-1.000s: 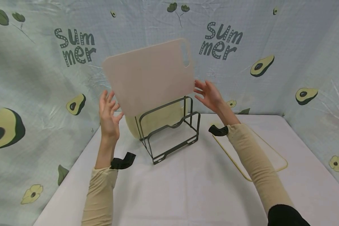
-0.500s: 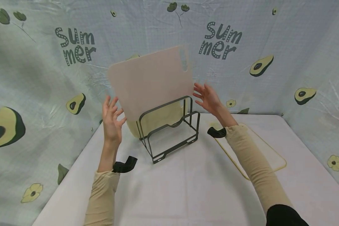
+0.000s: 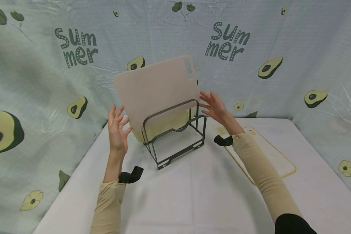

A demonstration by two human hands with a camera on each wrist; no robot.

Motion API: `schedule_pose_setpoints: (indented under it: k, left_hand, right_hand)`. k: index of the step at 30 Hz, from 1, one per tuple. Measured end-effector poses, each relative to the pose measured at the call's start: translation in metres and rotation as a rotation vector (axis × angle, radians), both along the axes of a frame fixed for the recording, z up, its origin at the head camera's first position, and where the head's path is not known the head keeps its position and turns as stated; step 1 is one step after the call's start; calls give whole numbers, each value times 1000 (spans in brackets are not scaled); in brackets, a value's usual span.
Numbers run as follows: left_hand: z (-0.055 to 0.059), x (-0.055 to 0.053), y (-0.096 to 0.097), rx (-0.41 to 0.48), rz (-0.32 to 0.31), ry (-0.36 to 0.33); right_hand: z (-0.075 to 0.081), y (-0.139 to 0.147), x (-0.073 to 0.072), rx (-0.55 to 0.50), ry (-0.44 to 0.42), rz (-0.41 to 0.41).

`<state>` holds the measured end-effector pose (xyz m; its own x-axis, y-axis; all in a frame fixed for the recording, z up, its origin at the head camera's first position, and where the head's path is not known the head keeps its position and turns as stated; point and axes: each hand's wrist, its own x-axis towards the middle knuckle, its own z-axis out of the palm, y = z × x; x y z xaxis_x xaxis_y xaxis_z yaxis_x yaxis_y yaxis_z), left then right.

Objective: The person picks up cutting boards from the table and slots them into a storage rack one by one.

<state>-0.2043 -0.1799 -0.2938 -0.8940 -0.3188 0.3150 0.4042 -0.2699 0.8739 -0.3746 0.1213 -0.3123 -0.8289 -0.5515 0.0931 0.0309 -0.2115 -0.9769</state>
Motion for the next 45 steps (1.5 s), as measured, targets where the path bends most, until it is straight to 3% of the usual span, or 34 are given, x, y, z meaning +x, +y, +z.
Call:
schedule_pose_setpoints:
  k: [35,45]
  left_hand:
    - [-27,1,4,18,38,-98]
    - [-35,2,7,-20,62,-113]
  right_hand:
    - [-37,-2,2,-19,-70,-17]
    - [-46,-2,4,-12,-87,-41]
